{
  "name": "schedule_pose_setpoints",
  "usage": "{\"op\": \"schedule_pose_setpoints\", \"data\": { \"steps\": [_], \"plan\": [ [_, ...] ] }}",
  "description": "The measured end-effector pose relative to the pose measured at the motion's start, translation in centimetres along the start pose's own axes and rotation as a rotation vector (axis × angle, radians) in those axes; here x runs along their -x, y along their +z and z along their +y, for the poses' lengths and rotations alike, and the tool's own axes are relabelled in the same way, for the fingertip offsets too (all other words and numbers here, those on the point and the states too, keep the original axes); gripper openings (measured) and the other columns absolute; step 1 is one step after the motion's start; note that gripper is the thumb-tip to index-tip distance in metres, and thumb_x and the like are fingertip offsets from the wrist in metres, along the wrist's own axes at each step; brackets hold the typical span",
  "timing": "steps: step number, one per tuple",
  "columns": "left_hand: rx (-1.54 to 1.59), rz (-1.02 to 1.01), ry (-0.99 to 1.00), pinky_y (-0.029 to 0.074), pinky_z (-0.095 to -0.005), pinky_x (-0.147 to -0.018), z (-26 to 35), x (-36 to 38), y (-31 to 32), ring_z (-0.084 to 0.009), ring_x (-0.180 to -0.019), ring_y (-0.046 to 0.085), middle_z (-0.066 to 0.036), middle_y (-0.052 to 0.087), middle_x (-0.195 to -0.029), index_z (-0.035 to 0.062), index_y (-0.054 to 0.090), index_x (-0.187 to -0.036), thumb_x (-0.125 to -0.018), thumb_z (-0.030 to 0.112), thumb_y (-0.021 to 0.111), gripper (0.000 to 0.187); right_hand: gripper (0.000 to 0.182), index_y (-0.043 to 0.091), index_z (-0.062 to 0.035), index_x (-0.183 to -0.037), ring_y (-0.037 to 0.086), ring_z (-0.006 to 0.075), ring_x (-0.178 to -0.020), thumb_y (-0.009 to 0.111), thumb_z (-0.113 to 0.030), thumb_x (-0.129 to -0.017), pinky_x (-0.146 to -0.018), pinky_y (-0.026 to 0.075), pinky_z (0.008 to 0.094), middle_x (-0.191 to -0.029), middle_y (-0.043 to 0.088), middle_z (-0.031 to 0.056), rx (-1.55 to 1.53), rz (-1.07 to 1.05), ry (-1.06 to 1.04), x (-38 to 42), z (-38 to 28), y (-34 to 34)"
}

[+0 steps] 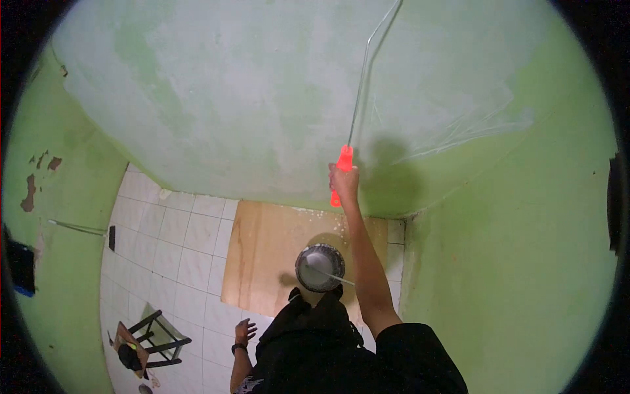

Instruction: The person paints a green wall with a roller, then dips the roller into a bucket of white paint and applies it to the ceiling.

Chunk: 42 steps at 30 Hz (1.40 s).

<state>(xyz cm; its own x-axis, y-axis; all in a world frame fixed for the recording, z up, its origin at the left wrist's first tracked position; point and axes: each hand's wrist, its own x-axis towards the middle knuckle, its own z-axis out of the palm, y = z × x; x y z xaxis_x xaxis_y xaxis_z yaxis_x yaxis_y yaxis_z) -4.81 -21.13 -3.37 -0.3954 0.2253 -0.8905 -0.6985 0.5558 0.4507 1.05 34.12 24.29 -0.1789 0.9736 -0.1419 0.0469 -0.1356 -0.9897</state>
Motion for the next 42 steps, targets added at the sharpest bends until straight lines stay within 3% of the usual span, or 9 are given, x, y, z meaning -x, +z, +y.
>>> {"op": "schedule_pose_setpoints", "data": {
  "steps": [5,10,12,14,25,33,35,38,42],
  "plan": [
    [-0.047,-0.060,-0.060,0.048,-0.0333,-0.064,-2.8,0.4,-0.5,-0.0228,-0.084,0.062,-0.012,0.061,-0.105,0.0094,0.047,-0.121,-0.087,0.033,0.046,0.041,0.032,0.056,0.0070,-0.078,0.059,0.0392,-0.067,0.064,-0.023,-0.071,-0.061,0.045,0.0461,-0.068,0.058,0.0238,0.305,0.118,0.096,7.2,14.1,-1.1],
    [-0.438,-0.175,0.243,0.047,-0.0342,-0.063,-5.1,1.3,-2.5,-0.0194,-0.083,0.060,-0.010,0.063,-0.102,0.0092,0.049,-0.119,-0.088,0.031,0.043,0.038,0.025,0.055,0.0013,-0.061,0.054,0.0225,-0.051,0.064,-0.021,-0.068,-0.052,0.043,0.0387,-0.054,0.055,0.0099,0.223,0.008,0.417,17.5,31.9,-4.2],
    [-0.547,-0.195,0.317,0.046,-0.0335,-0.061,-5.0,1.2,-3.1,-0.0184,-0.081,0.060,-0.010,0.064,-0.100,0.0098,0.049,-0.120,-0.088,0.030,0.042,0.038,0.025,0.053,-0.0003,-0.056,0.052,0.0202,-0.047,0.064,-0.019,-0.069,-0.049,0.042,0.0377,-0.050,0.053,0.0071,0.236,-0.004,0.371,17.5,32.7,-4.5],
    [-0.174,-0.014,-0.192,0.047,-0.0316,-0.061,-3.4,0.8,-2.9,-0.0195,-0.080,0.061,-0.010,0.063,-0.101,0.0110,0.047,-0.122,-0.088,0.029,0.042,0.039,0.026,0.051,-0.0019,-0.052,0.050,0.0179,-0.043,0.063,-0.017,-0.069,-0.045,0.041,0.0367,-0.047,0.051,0.0044,0.241,-0.007,0.323,17.3,31.6,-4.5],
    [-0.163,-0.053,0.080,0.047,-0.0369,-0.075,4.2,-0.4,-1.1,-0.0236,-0.092,0.060,-0.012,0.058,-0.112,0.0095,0.041,-0.126,-0.089,0.035,0.045,0.046,0.024,0.046,-0.0046,-0.057,0.046,0.0139,-0.037,0.062,-0.014,-0.073,-0.037,0.036,0.0311,-0.048,0.048,0.0013,-0.106,-0.091,0.141,1.8,10.0,-4.8],
    [-0.164,-0.069,-0.055,0.050,-0.0297,-0.059,2.0,-0.9,0.1,-0.0208,-0.080,0.063,-0.011,0.062,-0.102,0.0092,0.047,-0.120,-0.087,0.035,0.050,0.042,0.029,0.046,-0.0056,-0.064,0.050,0.0173,-0.043,0.065,-0.025,-0.074,-0.040,0.040,0.0327,-0.051,0.048,0.0021,0.031,-0.072,0.395,10.4,25.0,-5.2],
    [-0.217,-0.052,-0.088,0.050,-0.0294,-0.058,1.8,0.0,0.0,-0.0209,-0.081,0.063,-0.011,0.063,-0.101,0.0093,0.047,-0.120,-0.087,0.035,0.050,0.042,0.026,0.046,-0.0077,-0.060,0.047,0.0129,-0.040,0.065,-0.019,-0.074,-0.036,0.037,0.0291,-0.050,0.049,0.0008,0.339,-0.101,-0.113,14.5,35.2,-5.8],
    [-0.272,-0.024,-0.133,0.050,-0.0291,-0.058,1.4,0.9,-0.6,-0.0208,-0.081,0.063,-0.011,0.062,-0.101,0.0094,0.047,-0.120,-0.087,0.035,0.049,0.042,0.024,0.048,-0.0072,-0.058,0.048,0.0132,-0.041,0.066,-0.015,-0.072,-0.038,0.037,0.0304,-0.049,0.049,0.0007,-0.152,-0.083,0.623,16.3,31.5,-4.5],
    [-0.250,0.017,-0.115,0.050,-0.0290,-0.057,2.5,1.0,-1.4,-0.0204,-0.081,0.063,-0.011,0.062,-0.101,0.0094,0.046,-0.122,-0.088,0.032,0.047,0.041,0.023,0.049,-0.0049,-0.061,0.050,0.0138,-0.045,0.067,-0.016,-0.072,-0.040,0.038,0.0301,-0.048,0.048,0.0005,-0.098,-0.064,0.274,11.7,30.5,-3.8]
  ]
}}
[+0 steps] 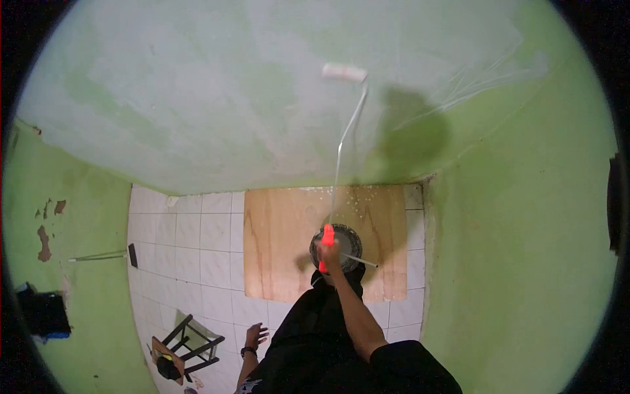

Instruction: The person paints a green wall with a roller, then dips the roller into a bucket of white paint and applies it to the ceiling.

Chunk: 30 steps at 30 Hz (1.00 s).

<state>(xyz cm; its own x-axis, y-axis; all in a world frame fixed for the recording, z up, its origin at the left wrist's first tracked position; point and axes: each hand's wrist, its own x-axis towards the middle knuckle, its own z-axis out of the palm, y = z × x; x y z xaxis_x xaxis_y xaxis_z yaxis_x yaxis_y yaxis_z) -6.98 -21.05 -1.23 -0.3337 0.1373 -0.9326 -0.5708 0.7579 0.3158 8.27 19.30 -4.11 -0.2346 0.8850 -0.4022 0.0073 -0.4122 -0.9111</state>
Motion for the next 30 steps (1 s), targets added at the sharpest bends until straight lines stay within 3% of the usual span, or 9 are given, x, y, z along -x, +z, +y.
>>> {"op": "schedule_pose_setpoints", "data": {
  "steps": [2,3,9,12,15,16,19,22,30],
  "plan": [
    [0.011,0.010,0.047,0.049,-0.0289,-0.058,0.8,-0.2,-0.1,-0.0203,-0.082,0.063,-0.012,0.062,-0.102,0.0088,0.046,-0.122,-0.088,0.031,0.045,0.041,0.021,0.049,-0.0052,-0.068,0.048,0.0114,-0.045,0.066,-0.016,-0.073,-0.037,0.035,0.0264,-0.051,0.047,-0.0009,0.374,0.224,-0.443,-5.6,1.1,0.4],
    [0.008,0.022,0.059,0.049,-0.0291,-0.058,1.1,-0.3,0.0,-0.0203,-0.081,0.063,-0.012,0.062,-0.102,0.0086,0.046,-0.122,-0.088,0.031,0.045,0.041,0.018,0.047,-0.0058,-0.070,0.046,0.0119,-0.042,0.064,-0.012,-0.073,-0.036,0.034,0.0272,-0.052,0.046,-0.0002,-0.192,0.111,-0.004,-3.9,-10.2,0.9],
    [-0.021,-0.021,0.107,0.049,-0.0311,-0.066,3.6,-0.5,2.1,-0.0218,-0.089,0.061,-0.011,0.061,-0.106,0.0085,0.046,-0.120,-0.088,0.038,0.048,0.044,0.014,0.045,-0.0110,-0.070,0.040,0.0112,-0.035,0.058,-0.010,-0.075,-0.035,0.033,0.0272,-0.047,0.039,-0.0025,-0.278,-0.082,-0.134,-7.6,-23.7,-1.7],
    [-0.047,-0.054,0.091,0.049,-0.0299,-0.063,3.6,-0.5,3.5,-0.0218,-0.088,0.062,-0.011,0.061,-0.106,0.0088,0.046,-0.121,-0.088,0.038,0.047,0.044,0.017,0.044,-0.0069,-0.074,0.045,0.0133,-0.038,0.060,-0.010,-0.075,-0.035,0.034,0.0285,-0.051,0.045,0.0025,-0.288,-0.036,-0.039,-8.5,-16.9,-2.6],
    [-0.080,-0.079,0.070,0.050,-0.0295,-0.062,3.0,-0.5,4.1,-0.0216,-0.087,0.062,-0.011,0.061,-0.106,0.0097,0.046,-0.122,-0.089,0.038,0.046,0.043,0.020,0.046,-0.0044,-0.081,0.050,0.0173,-0.046,0.062,-0.014,-0.073,-0.041,0.039,0.0334,-0.058,0.050,0.0045,0.336,0.232,-0.082,-4.4,-6.1,-2.4],
    [-0.092,-0.098,0.063,0.050,-0.0296,-0.063,2.9,-0.6,4.2,-0.0214,-0.087,0.062,-0.011,0.061,-0.106,0.0098,0.046,-0.122,-0.089,0.038,0.046,0.043,0.021,0.050,-0.0029,-0.081,0.052,0.0179,-0.048,0.063,-0.015,-0.071,-0.042,0.040,0.0352,-0.060,0.053,0.0062,0.321,0.065,0.128,0.5,-9.3,-2.4],
    [-0.092,-0.052,0.029,0.049,-0.0278,-0.056,3.3,-0.3,4.8,-0.0188,-0.076,0.064,-0.010,0.064,-0.099,0.0085,0.049,-0.118,-0.088,0.034,0.048,0.040,0.017,0.048,-0.0049,-0.062,0.045,0.0155,-0.036,0.062,-0.011,-0.071,-0.034,0.035,0.0320,-0.047,0.045,0.0026,0.134,-0.014,0.288,3.8,0.9,-0.6],
    [-0.117,-0.056,0.020,0.049,-0.0286,-0.059,3.3,-0.3,4.4,-0.0196,-0.080,0.063,-0.011,0.063,-0.102,0.0094,0.047,-0.120,-0.088,0.036,0.047,0.041,0.021,0.047,-0.0066,-0.058,0.040,0.0121,-0.032,0.063,-0.010,-0.071,-0.031,0.031,0.0283,-0.045,0.042,-0.0001,-0.376,-0.170,0.468,5.8,0.7,0.4],
    [-0.127,-0.042,0.119,0.049,-0.0310,-0.065,6.1,0.1,5.1,-0.0210,-0.086,0.062,-0.012,0.061,-0.106,0.0092,0.046,-0.122,-0.089,0.036,0.045,0.043,0.017,0.045,-0.0097,-0.063,0.040,0.0095,-0.035,0.058,-0.009,-0.075,-0.033,0.032,0.0257,-0.049,0.041,-0.0022,-0.560,-0.144,0.246,0.1,-5.0,-1.2]
  ]
}}
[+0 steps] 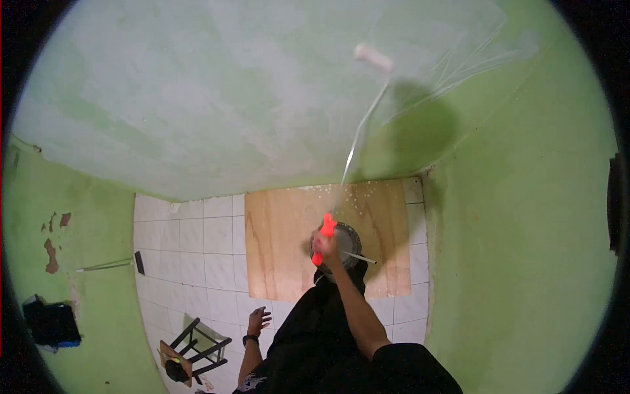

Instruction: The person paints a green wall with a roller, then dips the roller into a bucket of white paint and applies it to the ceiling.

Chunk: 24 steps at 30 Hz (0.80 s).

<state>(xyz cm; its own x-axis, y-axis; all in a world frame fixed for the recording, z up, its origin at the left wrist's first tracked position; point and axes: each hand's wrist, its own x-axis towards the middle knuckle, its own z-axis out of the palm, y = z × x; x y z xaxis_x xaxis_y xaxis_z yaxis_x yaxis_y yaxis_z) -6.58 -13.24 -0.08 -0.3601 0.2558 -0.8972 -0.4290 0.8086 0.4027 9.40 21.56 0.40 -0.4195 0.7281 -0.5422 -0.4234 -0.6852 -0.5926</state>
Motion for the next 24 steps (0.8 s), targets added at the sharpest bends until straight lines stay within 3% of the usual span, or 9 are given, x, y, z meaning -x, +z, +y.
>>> {"op": "schedule_pose_setpoints", "data": {
  "steps": [4,8,11,13,15,17,18,23,24],
  "plan": [
    [-0.005,-0.028,0.018,0.049,-0.0313,-0.065,0.0,0.2,0.6,-0.0216,-0.087,0.062,-0.012,0.061,-0.108,0.0092,0.045,-0.124,-0.089,0.036,0.045,0.044,0.018,0.042,-0.0118,-0.063,0.038,0.0088,-0.038,0.054,-0.009,-0.076,-0.035,0.032,0.0250,-0.049,0.038,-0.0031,-0.004,-0.062,-0.143,-0.2,-13.6,4.6],
    [0.035,-0.048,-0.013,0.049,-0.0296,-0.058,-2.4,-0.9,0.5,-0.0207,-0.079,0.064,-0.012,0.063,-0.099,0.0079,0.048,-0.118,-0.087,0.033,0.050,0.040,0.017,0.043,-0.0127,-0.063,0.037,0.0094,-0.038,0.054,-0.009,-0.075,-0.036,0.031,0.0248,-0.051,0.040,-0.0024,0.037,-0.092,-0.185,0.5,-17.3,4.2],
    [0.030,-0.073,-0.053,0.049,-0.0286,-0.055,-3.7,-1.0,0.4,-0.0201,-0.076,0.063,-0.012,0.063,-0.100,0.0081,0.048,-0.119,-0.087,0.032,0.050,0.040,0.016,0.045,-0.0103,-0.064,0.041,0.0117,-0.038,0.055,-0.012,-0.076,-0.036,0.034,0.0283,-0.053,0.044,-0.0006,0.268,0.014,-0.218,0.6,-12.3,0.7],
    [-0.013,-0.074,-0.091,0.049,-0.0279,-0.054,-3.6,-0.5,0.4,-0.0196,-0.074,0.063,-0.012,0.063,-0.099,0.0078,0.048,-0.119,-0.087,0.032,0.049,0.040,0.019,0.046,-0.0110,-0.058,0.045,0.0122,-0.040,0.052,-0.016,-0.076,-0.038,0.036,0.0274,-0.048,0.045,-0.0002,0.661,0.233,-0.202,0.3,-5.3,-3.6],
    [-0.031,-0.064,-0.088,0.049,-0.0276,-0.054,-3.3,-0.1,0.2,-0.0195,-0.074,0.063,-0.011,0.063,-0.098,0.0077,0.048,-0.119,-0.087,0.032,0.049,0.040,0.020,0.047,-0.0084,-0.057,0.048,0.0137,-0.041,0.055,-0.016,-0.074,-0.040,0.040,0.0298,-0.047,0.046,0.0003,0.847,0.182,-0.318,1.2,0.9,-8.3],
    [-0.032,-0.037,-0.089,0.049,-0.0270,-0.054,-2.8,-0.4,0.1,-0.0190,-0.075,0.063,-0.011,0.064,-0.098,0.0075,0.048,-0.119,-0.087,0.033,0.048,0.041,0.020,0.050,-0.0047,-0.056,0.051,0.0159,-0.042,0.060,-0.015,-0.070,-0.042,0.041,0.0324,-0.047,0.048,0.0021,0.672,0.385,0.016,3.8,1.6,-9.2],
    [-0.032,-0.037,-0.086,0.049,-0.0270,-0.054,-2.5,-0.5,0.1,-0.0190,-0.075,0.063,-0.011,0.064,-0.098,0.0075,0.048,-0.119,-0.087,0.033,0.048,0.041,0.020,0.050,-0.0047,-0.056,0.051,0.0159,-0.042,0.060,-0.015,-0.070,-0.042,0.041,0.0324,-0.047,0.048,0.0021,0.671,0.384,0.014,4.0,1.4,-9.8],
    [-0.010,-0.012,0.002,0.049,-0.0270,-0.055,-0.6,-1.2,0.3,-0.0185,-0.076,0.064,-0.010,0.064,-0.098,0.0083,0.049,-0.118,-0.087,0.035,0.050,0.040,0.023,0.049,-0.0019,-0.054,0.051,0.0157,-0.044,0.063,-0.013,-0.068,-0.043,0.039,0.0349,-0.048,0.050,0.0045,0.817,0.442,-0.386,3.7,-4.8,-10.5],
    [-0.002,-0.012,0.031,0.049,-0.0270,-0.055,-0.6,-1.5,0.4,-0.0184,-0.077,0.064,-0.010,0.064,-0.098,0.0086,0.049,-0.117,-0.087,0.035,0.050,0.040,0.023,0.049,-0.0020,-0.054,0.051,0.0154,-0.044,0.064,-0.013,-0.068,-0.043,0.039,0.0350,-0.048,0.050,0.0047,0.911,0.449,-0.564,3.1,-7.0,-10.0]
  ]
}}
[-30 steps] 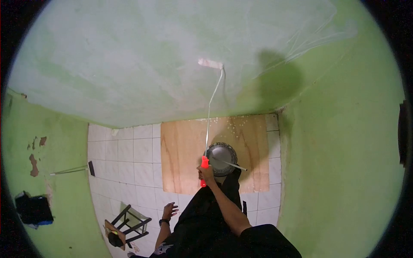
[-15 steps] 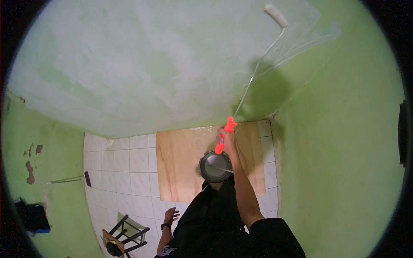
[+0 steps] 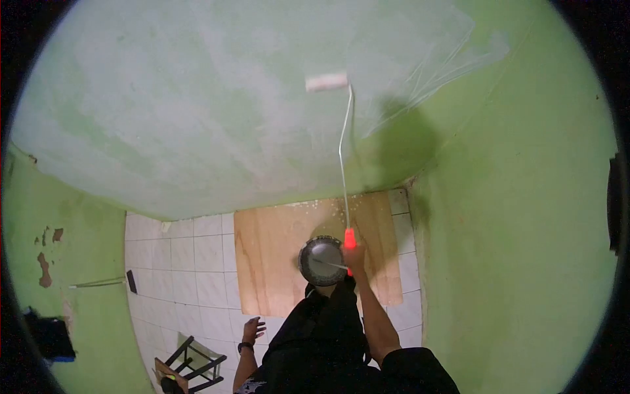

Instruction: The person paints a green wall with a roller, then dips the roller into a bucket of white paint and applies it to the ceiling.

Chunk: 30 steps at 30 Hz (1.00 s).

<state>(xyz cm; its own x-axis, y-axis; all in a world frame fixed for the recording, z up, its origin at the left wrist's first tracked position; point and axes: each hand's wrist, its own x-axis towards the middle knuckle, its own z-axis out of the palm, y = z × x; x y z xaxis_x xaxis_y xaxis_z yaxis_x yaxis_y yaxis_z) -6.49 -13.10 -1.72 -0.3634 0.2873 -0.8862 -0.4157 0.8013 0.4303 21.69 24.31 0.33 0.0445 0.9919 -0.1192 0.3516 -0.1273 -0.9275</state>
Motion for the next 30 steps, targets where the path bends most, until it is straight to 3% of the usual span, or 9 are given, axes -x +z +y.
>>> {"op": "schedule_pose_setpoints", "data": {
  "steps": [3,10,11,13,16,17,22,24,30],
  "plan": [
    [0.001,-0.018,0.015,0.050,-0.0274,-0.055,0.2,-0.3,1.1,-0.0190,-0.077,0.064,-0.010,0.064,-0.098,0.0090,0.049,-0.117,-0.087,0.037,0.051,0.041,0.019,0.051,-0.0002,-0.070,0.048,0.0126,-0.046,0.064,-0.014,-0.071,-0.044,0.038,0.0329,-0.053,0.050,0.0042,-0.019,0.070,-0.081,-6.4,-7.5,-1.6],
    [0.039,-0.076,-0.024,0.049,-0.0280,-0.055,-0.5,0.3,4.7,-0.0195,-0.077,0.063,-0.011,0.063,-0.100,0.0085,0.049,-0.117,-0.087,0.037,0.050,0.041,0.021,0.049,0.0023,-0.059,0.046,0.0140,-0.044,0.059,-0.010,-0.072,-0.044,0.036,0.0338,-0.050,0.048,0.0060,-0.022,0.054,-0.296,-15.8,-22.1,-5.5],
    [0.028,-0.082,-0.034,0.049,-0.0274,-0.055,-0.6,0.9,5.2,-0.0196,-0.077,0.063,-0.011,0.063,-0.100,0.0086,0.049,-0.117,-0.087,0.036,0.049,0.041,0.021,0.049,0.0023,-0.059,0.046,0.0140,-0.044,0.059,-0.010,-0.072,-0.044,0.036,0.0338,-0.050,0.048,0.0060,-0.022,0.060,-0.292,-15.5,-21.3,-5.8],
    [0.009,-0.086,-0.065,0.048,-0.0274,-0.055,-1.3,1.0,5.5,-0.0196,-0.078,0.063,-0.011,0.063,-0.100,0.0090,0.048,-0.119,-0.088,0.036,0.047,0.041,0.024,0.056,0.0052,-0.066,0.060,0.0391,-0.065,0.064,-0.017,-0.070,-0.057,0.044,0.0438,-0.064,0.058,0.0225,0.107,0.044,-0.222,-14.0,-17.5,-5.4],
    [0.020,-0.060,-0.102,0.048,-0.0278,-0.056,-1.9,1.6,5.7,-0.0194,-0.078,0.063,-0.011,0.063,-0.101,0.0092,0.047,-0.119,-0.088,0.034,0.047,0.041,0.027,0.057,0.0048,-0.070,0.058,0.0425,-0.066,0.066,-0.021,-0.069,-0.057,0.044,0.0453,-0.069,0.059,0.0236,0.172,0.052,0.042,-11.5,-1.1,-4.2],
    [0.054,-0.058,-0.103,0.048,-0.0281,-0.056,-2.2,1.9,5.6,-0.0194,-0.078,0.063,-0.011,0.063,-0.101,0.0092,0.047,-0.120,-0.088,0.034,0.047,0.040,0.020,0.053,0.0041,-0.064,0.058,0.0267,-0.056,0.062,-0.013,-0.070,-0.050,0.041,0.0415,-0.055,0.054,0.0182,0.349,0.179,-0.145,-9.5,3.4,-4.8],
    [0.037,0.028,-0.093,0.049,-0.0283,-0.057,-1.5,3.6,5.7,-0.0196,-0.079,0.063,-0.011,0.063,-0.101,0.0094,0.046,-0.120,-0.087,0.033,0.046,0.040,0.019,0.052,-0.0024,-0.059,0.051,0.0150,-0.047,0.063,-0.014,-0.069,-0.044,0.039,0.0345,-0.051,0.053,0.0059,0.025,-0.054,0.433,-1.7,14.5,-9.5],
    [0.065,0.047,-0.074,0.049,-0.0283,-0.058,-1.2,4.1,6.3,-0.0199,-0.081,0.063,-0.011,0.063,-0.102,0.0099,0.046,-0.121,-0.087,0.033,0.046,0.041,0.019,0.051,-0.0036,-0.058,0.050,0.0133,-0.045,0.063,-0.013,-0.069,-0.043,0.038,0.0327,-0.050,0.052,0.0041,0.064,-0.045,0.383,-2.1,15.6,-9.3],
    [0.034,0.078,-0.103,0.048,-0.0286,-0.059,1.1,4.8,10.8,-0.0203,-0.083,0.063,-0.011,0.062,-0.104,0.0092,0.046,-0.122,-0.086,0.032,0.047,0.043,0.022,0.049,-0.0028,-0.060,0.049,0.0147,-0.043,0.065,-0.015,-0.068,-0.042,0.038,0.0315,-0.049,0.049,0.0035,-0.169,-0.040,0.199,-8.2,5.9,-9.6]
  ]
}}
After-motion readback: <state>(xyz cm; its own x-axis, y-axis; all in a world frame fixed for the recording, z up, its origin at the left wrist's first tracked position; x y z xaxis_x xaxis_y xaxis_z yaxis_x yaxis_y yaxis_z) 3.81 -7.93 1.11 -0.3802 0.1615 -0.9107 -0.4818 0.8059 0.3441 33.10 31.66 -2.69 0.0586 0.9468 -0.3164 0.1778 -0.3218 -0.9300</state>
